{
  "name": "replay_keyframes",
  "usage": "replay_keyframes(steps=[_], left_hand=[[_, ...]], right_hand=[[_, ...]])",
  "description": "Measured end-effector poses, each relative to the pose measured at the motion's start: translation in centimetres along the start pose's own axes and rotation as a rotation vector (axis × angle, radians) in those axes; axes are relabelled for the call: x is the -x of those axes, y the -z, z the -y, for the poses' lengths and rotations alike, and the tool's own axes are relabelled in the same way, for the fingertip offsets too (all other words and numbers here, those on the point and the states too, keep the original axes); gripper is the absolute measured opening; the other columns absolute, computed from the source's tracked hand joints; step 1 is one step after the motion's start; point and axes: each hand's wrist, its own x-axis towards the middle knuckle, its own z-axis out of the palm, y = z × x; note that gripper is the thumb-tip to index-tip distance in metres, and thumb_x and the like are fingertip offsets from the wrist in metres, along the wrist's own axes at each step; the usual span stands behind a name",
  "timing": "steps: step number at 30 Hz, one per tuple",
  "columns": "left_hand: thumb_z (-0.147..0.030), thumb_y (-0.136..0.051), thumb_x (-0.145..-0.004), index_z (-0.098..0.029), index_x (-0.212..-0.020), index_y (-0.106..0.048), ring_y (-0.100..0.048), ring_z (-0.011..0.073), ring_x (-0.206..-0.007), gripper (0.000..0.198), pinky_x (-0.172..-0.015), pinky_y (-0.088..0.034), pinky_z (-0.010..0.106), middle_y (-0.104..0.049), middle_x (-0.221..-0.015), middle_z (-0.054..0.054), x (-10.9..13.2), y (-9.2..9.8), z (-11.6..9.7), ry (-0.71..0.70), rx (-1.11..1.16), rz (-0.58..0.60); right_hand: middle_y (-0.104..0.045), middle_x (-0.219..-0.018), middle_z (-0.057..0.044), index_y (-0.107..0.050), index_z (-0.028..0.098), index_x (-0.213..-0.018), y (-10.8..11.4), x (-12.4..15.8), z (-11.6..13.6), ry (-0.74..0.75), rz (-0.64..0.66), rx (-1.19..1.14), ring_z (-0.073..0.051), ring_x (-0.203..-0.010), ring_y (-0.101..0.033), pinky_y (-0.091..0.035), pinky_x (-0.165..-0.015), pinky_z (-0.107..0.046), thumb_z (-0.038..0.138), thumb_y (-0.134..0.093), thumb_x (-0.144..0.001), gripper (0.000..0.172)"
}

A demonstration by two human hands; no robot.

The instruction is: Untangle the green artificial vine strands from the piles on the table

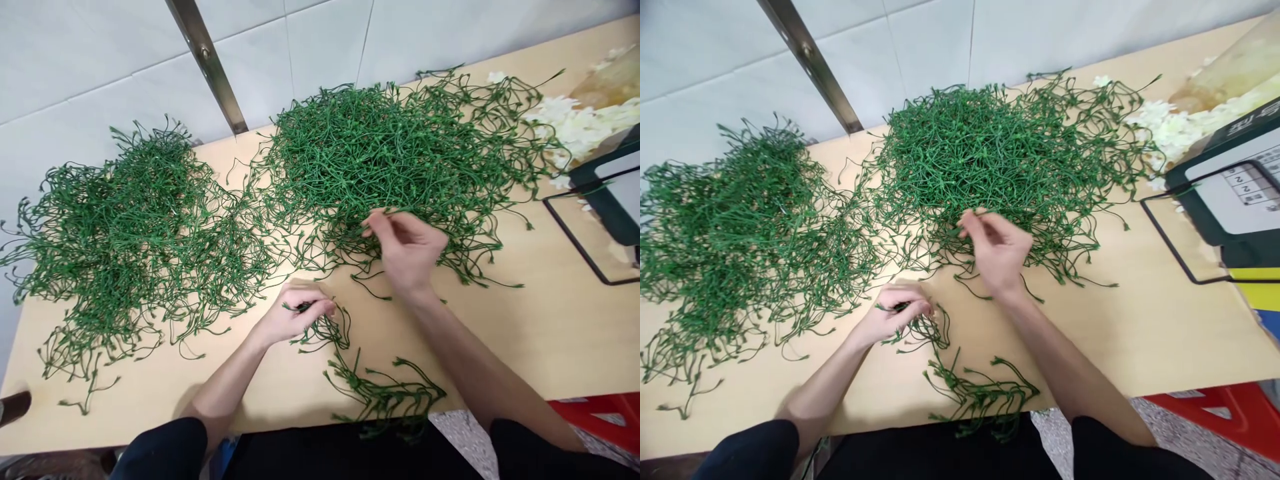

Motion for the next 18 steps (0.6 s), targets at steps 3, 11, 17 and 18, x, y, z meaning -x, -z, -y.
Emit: replay_keyframes(steps=[3, 11, 17, 18], left_hand=[[-0.032, -0.058, -0.088, -0.015, -0.071, -0.074, -0.062, 0.0151, -0.062, 0.029, -0.06, -0.047, 0.025, -0.071, -0.068, 0.008, 0.1, -0.1, 0.2, 0.052, 0.1, -0.038], [-0.023, -0.082, -0.065, -0.016, -0.085, -0.07, -0.064, 0.0116, -0.071, 0.024, -0.067, -0.054, 0.023, -0.065, -0.085, 0.004, -0.3, -0.4, 0.5, 0.162, 0.442, -0.197], [-0.028, -0.078, -0.071, -0.018, -0.097, -0.075, -0.045, 0.0041, -0.053, 0.028, -0.045, -0.036, 0.018, -0.055, -0.08, 0.001, -0.4, -0.2, 0.5, 0.116, 0.254, -0.222], [-0.028, -0.079, -0.071, -0.017, -0.098, -0.075, -0.044, 0.0045, -0.054, 0.03, -0.045, -0.034, 0.018, -0.054, -0.076, 0.0, -0.4, -0.3, 0.5, 0.133, 0.238, -0.221]], right_hand=[[-0.07, -0.079, -0.002, -0.076, 0.025, -0.083, 0.5, -0.7, -0.2, 0.144, -0.08, 0.044, -0.016, -0.067, -0.066, -0.058, -0.062, -0.032, 0.021, -0.072, -0.081, 0.006], [-0.072, -0.094, -0.002, -0.057, 0.029, -0.134, -0.1, 0.6, -1.7, 0.228, 0.155, 0.025, -0.016, -0.08, -0.067, -0.058, -0.079, -0.035, 0.014, -0.064, -0.084, 0.052], [-0.069, -0.102, -0.005, -0.047, 0.03, -0.141, 0.1, 0.4, -1.4, 0.247, 0.214, 0.075, -0.019, -0.088, -0.064, -0.056, -0.074, -0.036, 0.013, -0.061, -0.083, 0.062], [-0.068, -0.1, -0.005, -0.055, 0.029, -0.134, 0.2, 0.3, -1.2, 0.282, 0.214, 0.105, -0.02, -0.088, -0.063, -0.055, -0.071, -0.036, 0.013, -0.063, -0.081, 0.055]])
